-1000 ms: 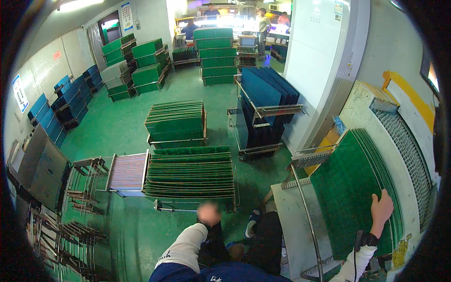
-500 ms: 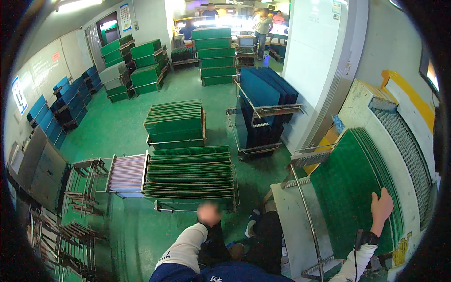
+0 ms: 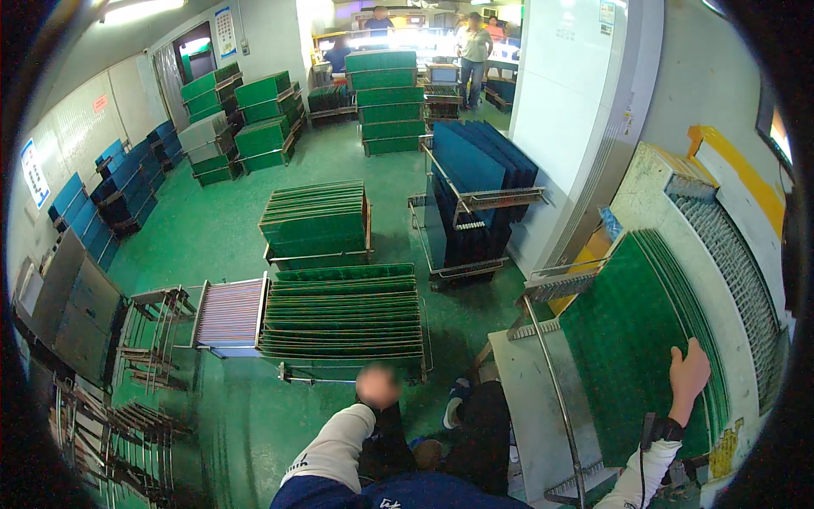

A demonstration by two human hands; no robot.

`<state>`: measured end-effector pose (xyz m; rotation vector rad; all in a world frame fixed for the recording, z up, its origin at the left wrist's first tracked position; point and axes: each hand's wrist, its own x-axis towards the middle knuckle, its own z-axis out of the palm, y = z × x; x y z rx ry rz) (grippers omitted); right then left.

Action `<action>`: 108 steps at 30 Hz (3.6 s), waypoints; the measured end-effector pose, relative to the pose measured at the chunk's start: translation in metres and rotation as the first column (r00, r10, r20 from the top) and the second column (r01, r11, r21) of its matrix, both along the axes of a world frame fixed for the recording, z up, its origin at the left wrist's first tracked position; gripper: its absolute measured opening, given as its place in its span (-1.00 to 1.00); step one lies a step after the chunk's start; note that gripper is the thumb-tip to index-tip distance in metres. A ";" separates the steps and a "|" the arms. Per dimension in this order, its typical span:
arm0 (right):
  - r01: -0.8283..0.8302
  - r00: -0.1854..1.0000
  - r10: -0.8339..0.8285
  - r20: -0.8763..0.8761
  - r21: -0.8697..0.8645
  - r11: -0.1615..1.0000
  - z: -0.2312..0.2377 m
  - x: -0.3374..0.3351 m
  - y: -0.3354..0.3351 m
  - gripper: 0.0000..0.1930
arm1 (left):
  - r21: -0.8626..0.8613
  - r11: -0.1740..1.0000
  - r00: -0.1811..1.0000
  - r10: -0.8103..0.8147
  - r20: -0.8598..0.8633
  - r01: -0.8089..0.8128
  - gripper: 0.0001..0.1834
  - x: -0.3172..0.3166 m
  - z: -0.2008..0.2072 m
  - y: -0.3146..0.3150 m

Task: Manually loading green circuit boards into an industrial cleaning or processing machine and organizing them in racks.

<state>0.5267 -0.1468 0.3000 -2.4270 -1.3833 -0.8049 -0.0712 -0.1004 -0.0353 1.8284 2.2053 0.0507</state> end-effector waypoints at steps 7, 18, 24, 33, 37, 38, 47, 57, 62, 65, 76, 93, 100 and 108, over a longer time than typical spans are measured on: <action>0.032 0.996 -0.036 -0.078 -0.044 0.999 0.006 -0.006 0.000 -0.47 | 0.013 1.000 1.000 0.002 -0.005 -0.002 -0.48 0.001 0.003 -0.001; -0.016 1.000 0.016 0.023 0.001 1.000 -0.002 0.003 0.000 -0.49 | 0.015 1.000 1.000 0.001 -0.008 -0.001 -0.48 0.001 0.000 -0.001; -0.003 1.000 0.003 0.018 -0.007 1.000 -0.003 0.004 0.000 -0.48 | 0.018 1.000 1.000 -0.003 0.004 0.003 -0.48 0.000 -0.002 0.000; -0.048 0.998 0.046 0.048 0.026 0.999 -0.009 0.013 -0.001 -0.48 | 0.009 1.000 1.000 -0.002 0.008 0.002 -0.49 0.000 0.002 -0.001; -0.016 0.999 0.016 0.030 0.003 1.000 -0.006 0.009 -0.001 -0.47 | 0.015 1.000 1.000 -0.003 -0.006 0.003 -0.49 0.000 0.001 -0.001; -0.016 0.999 0.016 0.030 0.002 1.000 -0.007 0.010 -0.001 -0.47 | 0.017 1.000 1.000 -0.006 -0.011 0.006 -0.49 0.000 -0.001 0.000; -0.022 1.000 0.022 0.005 0.004 1.000 -0.008 0.011 0.001 -0.49 | -0.015 1.000 1.000 -0.018 -0.011 0.018 -0.36 -0.002 -0.003 0.000; -0.021 1.000 0.021 0.016 0.008 1.000 -0.020 0.033 0.001 -0.46 | 0.003 1.000 1.000 -0.006 -0.010 0.006 -0.42 0.000 0.002 -0.001; -0.010 1.000 0.010 0.006 -0.027 1.000 -0.016 0.027 0.001 -0.46 | 0.011 1.000 1.000 -0.005 0.013 0.005 -0.45 -0.002 0.003 -0.001; -0.010 1.000 0.009 -0.010 -0.035 0.999 -0.014 0.025 0.002 -0.46 | 0.013 1.000 1.000 -0.003 0.001 0.003 -0.45 -0.002 0.002 -0.001; -0.008 1.000 0.008 -0.006 -0.025 1.000 -0.013 0.022 0.002 -0.47 | 0.025 1.000 1.000 -0.008 -0.013 0.008 -0.46 -0.001 0.001 -0.001; -0.004 1.000 0.004 0.003 -0.027 1.000 -0.016 0.027 0.001 -0.47 | -0.014 1.000 1.000 -0.010 0.000 0.010 -0.43 0.000 0.002 0.001; 0.014 1.000 -0.014 -0.002 -0.036 0.999 -0.013 0.020 0.003 -0.47 | 0.002 1.000 1.000 -0.007 -0.021 0.007 -0.44 -0.001 -0.002 0.000; -0.020 1.000 0.021 0.015 -0.019 1.000 -0.023 0.038 0.002 -0.45 | 0.014 1.000 1.000 -0.022 -0.010 0.022 -0.50 -0.001 0.000 -0.001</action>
